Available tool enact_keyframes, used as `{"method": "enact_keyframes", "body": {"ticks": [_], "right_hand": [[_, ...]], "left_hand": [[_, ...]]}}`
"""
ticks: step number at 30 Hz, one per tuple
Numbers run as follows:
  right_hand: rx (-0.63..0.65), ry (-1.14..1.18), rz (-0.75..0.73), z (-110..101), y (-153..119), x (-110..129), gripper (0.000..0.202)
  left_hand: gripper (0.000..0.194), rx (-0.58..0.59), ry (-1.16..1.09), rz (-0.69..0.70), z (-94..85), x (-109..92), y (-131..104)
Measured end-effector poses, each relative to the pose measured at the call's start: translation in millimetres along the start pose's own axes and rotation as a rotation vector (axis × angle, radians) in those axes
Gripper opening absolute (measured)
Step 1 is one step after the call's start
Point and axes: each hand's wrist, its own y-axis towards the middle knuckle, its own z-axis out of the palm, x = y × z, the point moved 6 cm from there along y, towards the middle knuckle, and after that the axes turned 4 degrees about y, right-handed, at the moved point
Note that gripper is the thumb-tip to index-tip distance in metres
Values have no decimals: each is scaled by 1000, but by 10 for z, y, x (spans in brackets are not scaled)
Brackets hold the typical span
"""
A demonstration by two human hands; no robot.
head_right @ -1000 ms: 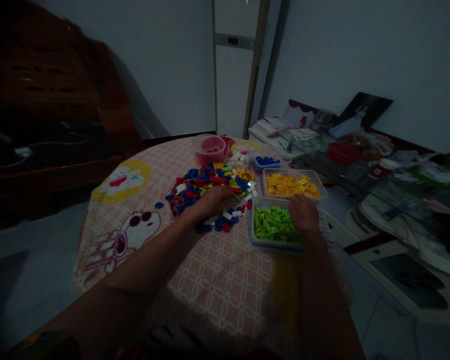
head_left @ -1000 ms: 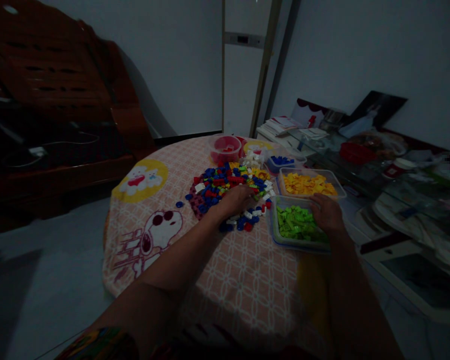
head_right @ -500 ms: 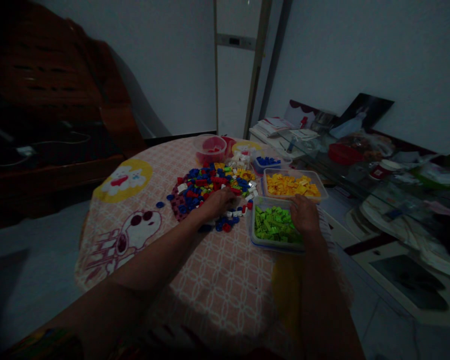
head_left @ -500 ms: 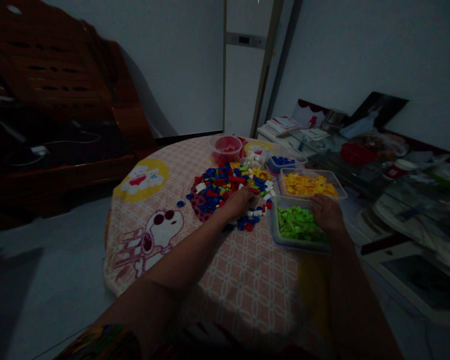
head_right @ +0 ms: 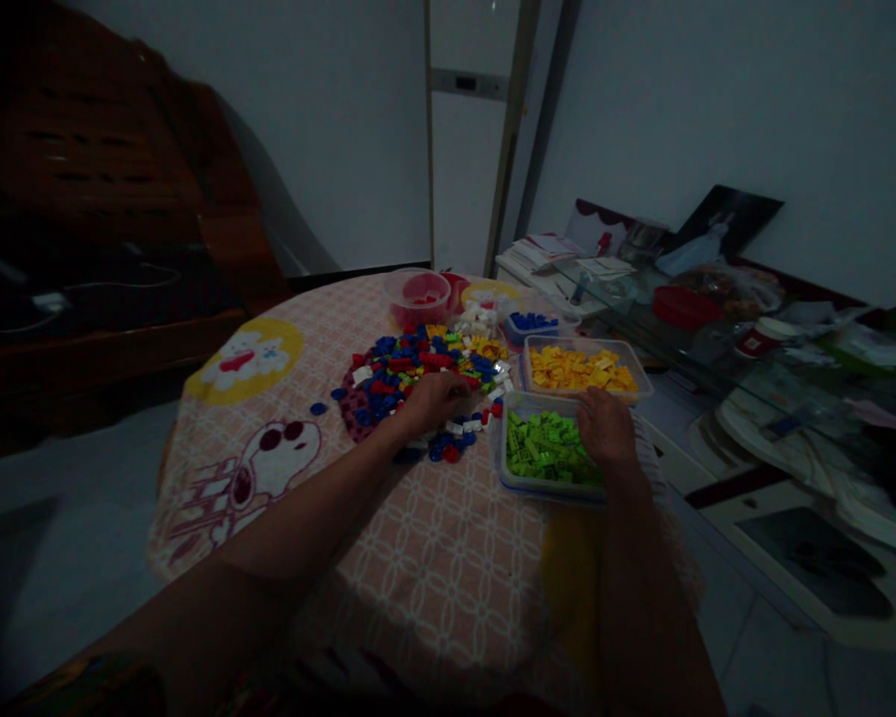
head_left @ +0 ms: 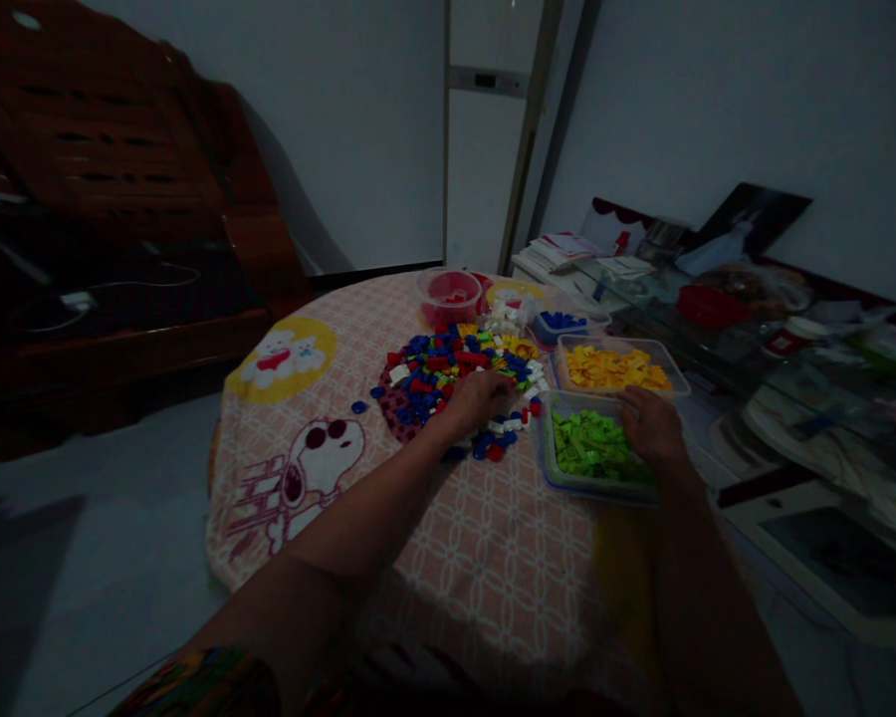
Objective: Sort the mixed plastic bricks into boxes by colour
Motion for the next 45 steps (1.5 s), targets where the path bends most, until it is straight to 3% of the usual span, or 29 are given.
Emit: {"method": "enact_keyframes", "body": {"ticks": [8,14,17,20,25,28,30,36,45], "right_hand": [[6,-21,-4,-14,2,22,37],[-12,-7,-29,-20,7,32,34],[-6,-22,-17,-18,10,23,35],[4,-30,-10,-16,7,19,35],[-6,-33,-1,-9,-8,11,36],[-11,-30,2,2,-14,5,36],[-8,-27,-1,5,-15,4,36],[-8,-27,-17,-17,-5,16,34],[4,-27,-7,-19,8,8,35]], "left_hand": [[25,-61,-322,62,-131,-306,-18],[21,-6,-417,238,-11,-715,-142],[28,45,-398,334,17,-830,-181],[33,-6,-318,313,-88,-715,-145],[28,-38,15,62,-284,-140,-15],[24,11,170,-71,-281,182,4],[23,49,216,-82,-226,287,1],[18,22,191,-59,-138,336,6],[18,-40,-63,-32,-226,310,27]]}}
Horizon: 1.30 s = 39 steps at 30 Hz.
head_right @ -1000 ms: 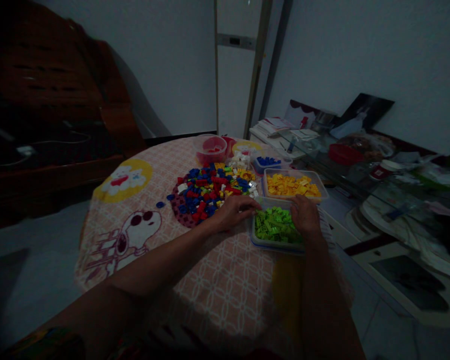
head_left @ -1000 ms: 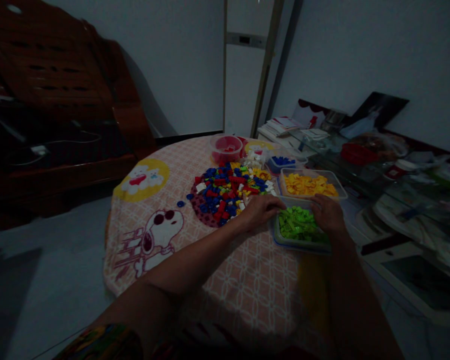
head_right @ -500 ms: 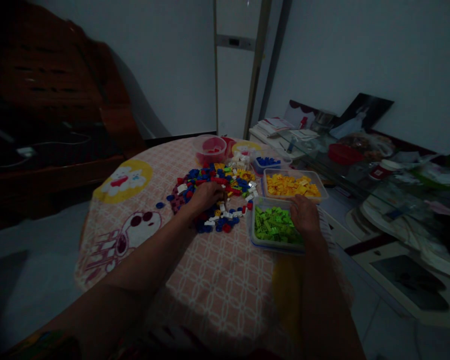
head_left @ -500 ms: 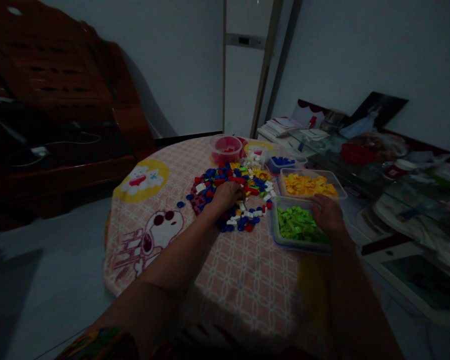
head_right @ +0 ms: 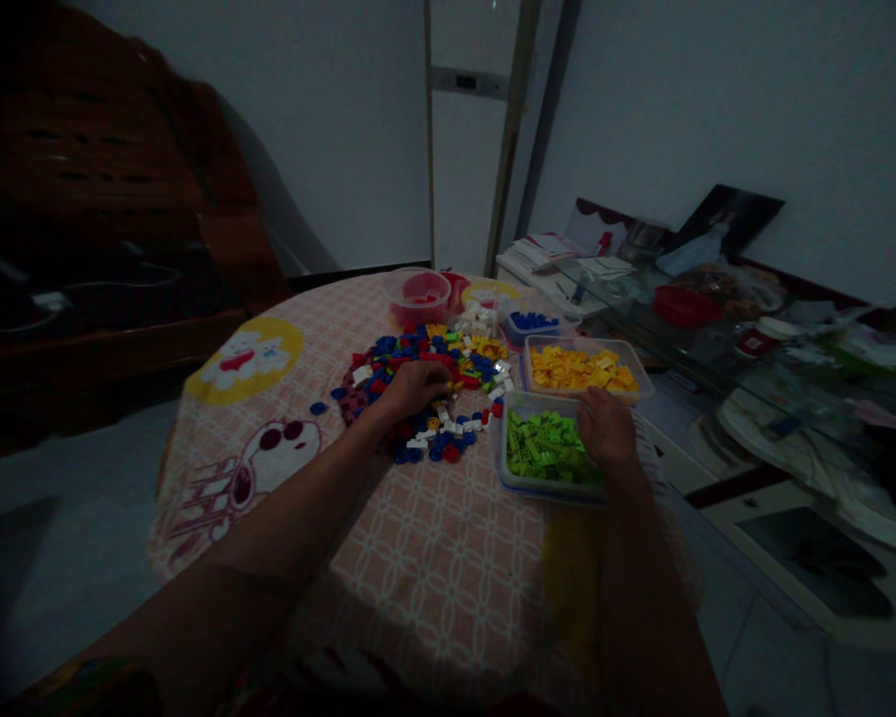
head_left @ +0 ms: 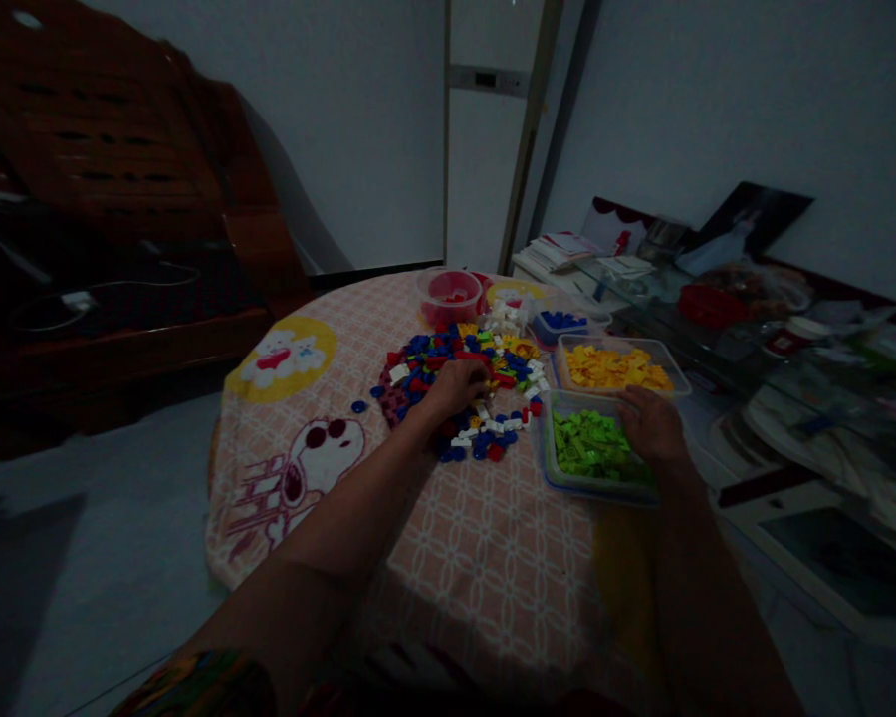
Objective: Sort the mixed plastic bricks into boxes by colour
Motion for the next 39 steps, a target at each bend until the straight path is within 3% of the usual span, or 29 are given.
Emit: {"method": "enact_keyframes", "body": {"ticks": [9,16,25,28,33,39], "right_hand": [[-5,11,-11,-4,-4,16,36],[19,9,13,3,-2,6,36],[0,34,-7,4,-9,16,36],[14,30,-14,-3,-10,33,36],[39,-1,21,-3,-5,40,35],[30,0,11,5,-2,21,35]], "left_hand": [[27,6,-146,93,-45,-311,-10],[25,86,-349,143,146,-546,-64],[32,210,-452,124,147,-313,-28],[36,150,-454,127,17,-200,-6],[32,3,-237,44,-179,-38,23],[25,47,25,60,-96,-132,5]]}}
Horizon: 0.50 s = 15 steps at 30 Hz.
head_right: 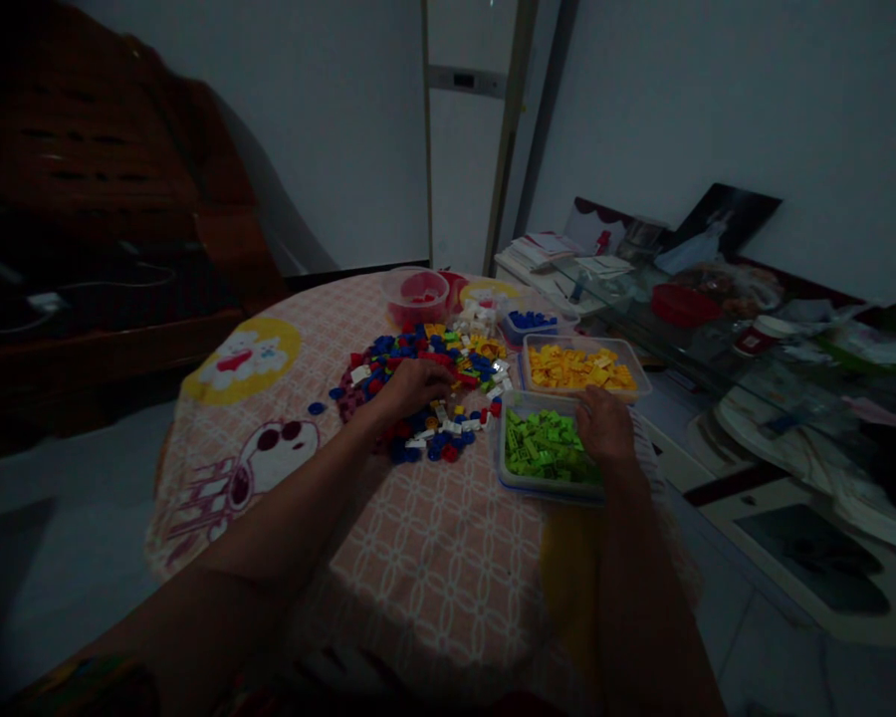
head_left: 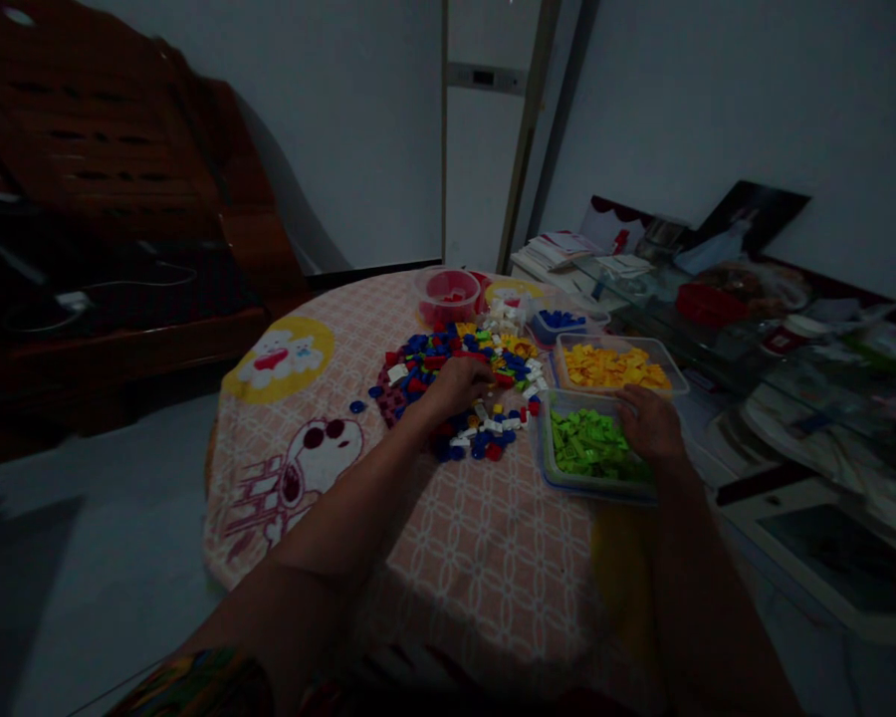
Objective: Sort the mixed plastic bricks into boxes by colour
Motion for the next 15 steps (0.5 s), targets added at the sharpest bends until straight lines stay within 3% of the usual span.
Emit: {"method": "enact_keyframes", "body": {"ticks": [6,10,15], "right_hand": [[-10,13,-2,18,-3,-33,37],[-17,25,0,23,-4,-36,37],[-28,17,2,15,-8,-22,37]], "left_hand": [[22,117,92,101,241,-200,-8],[19,210,241,91,404,-261,-48],[19,137,115,43,345,-283,-39]]}}
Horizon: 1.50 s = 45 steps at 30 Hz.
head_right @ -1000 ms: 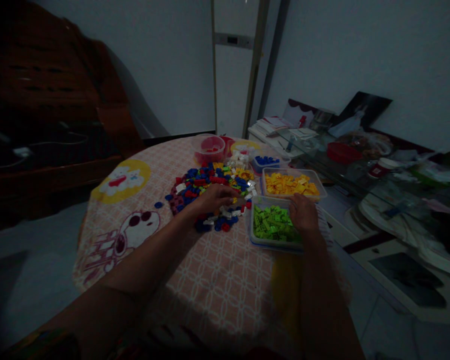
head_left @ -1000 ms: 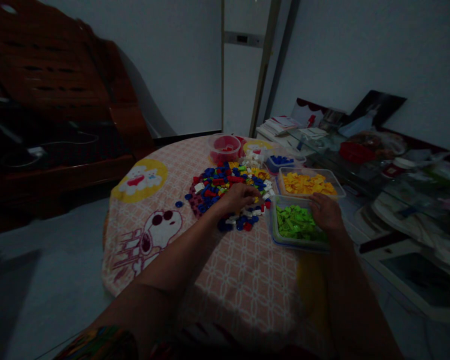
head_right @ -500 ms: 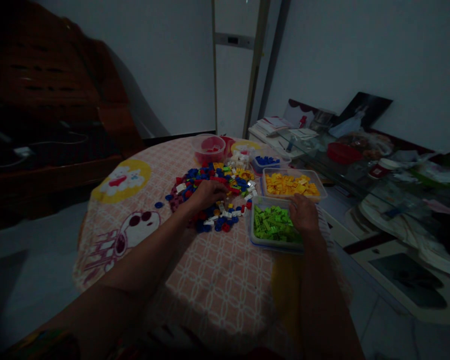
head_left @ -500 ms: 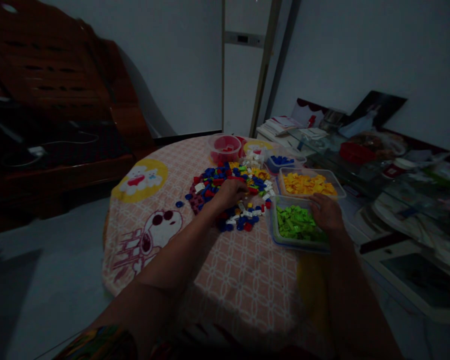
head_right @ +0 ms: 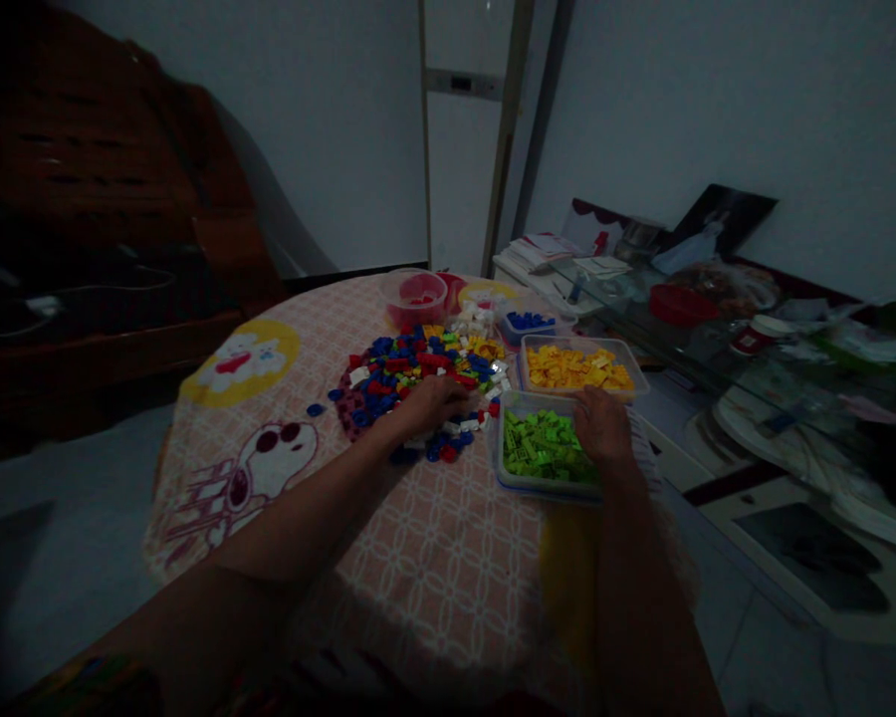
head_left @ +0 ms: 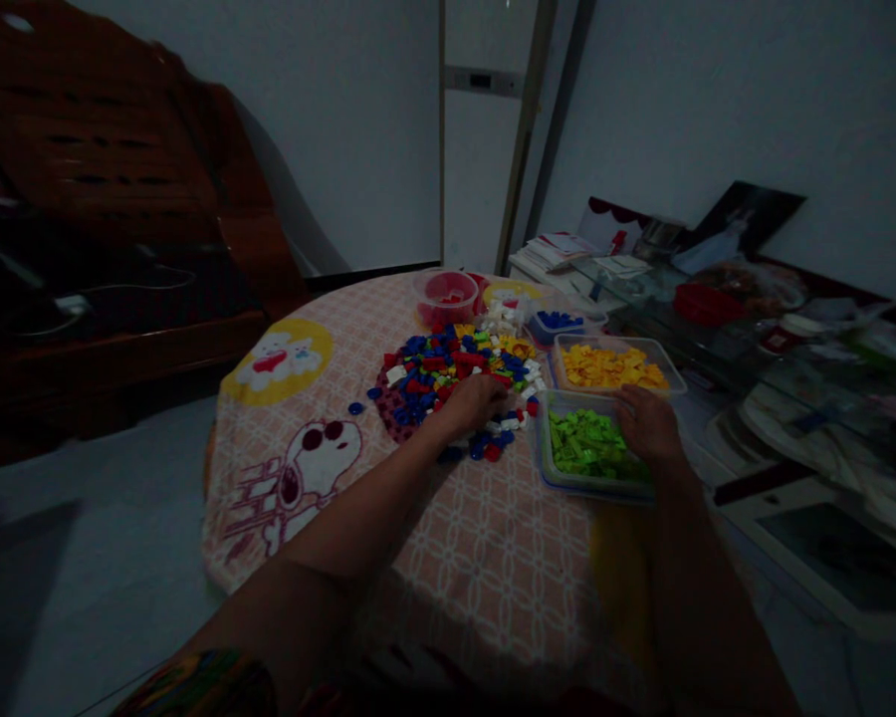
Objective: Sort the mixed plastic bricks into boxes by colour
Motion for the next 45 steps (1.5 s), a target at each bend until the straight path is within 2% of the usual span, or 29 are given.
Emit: {"method": "enact_keyframes", "body": {"ticks": [3,6,9,12,16,21,25,28,31,33,36,40,45], "right_hand": [[-3,-4,-7,-5,-2,12,36],[-10,-3,-13,-9,-4,16,34],[-21,-4,-5,-15,-3,9,34],[-14,8,-3,-18,1,18,34],[1,11,10,-30,13,40,32],[44,-30,39,-23,15,43,35],[25,-48,21,-38,-3,51,38],[-3,-30,-11,-52,-6,56,37],[-7,-10,-19,-55,5,46,34],[4,-3,-7,-51,13,39,34],[20,0,20,-47,15,35,35],[13,6,16,-49,10,44,35],[24,-7,16,-45,11,44,34]], "left_hand": [[21,-77,-179,9,-25,-68,158],[27,-105,-344,-4,40,-194,456],[38,-146,-540,49,69,-337,726],[45,-218,-627,114,6,-342,795],[47,-233,-569,86,-90,-74,613],[37,-257,-420,-139,-215,394,351],[33,-256,-349,-199,-267,552,303],[32,-249,-339,-184,-276,573,309],[29,-208,-301,-116,-249,481,324],[27,-171,-261,-57,-193,347,344],[27,-104,-198,64,-34,56,403],[36,-73,-97,192,208,-282,518],[27,49,34,194,404,-381,644]]}}
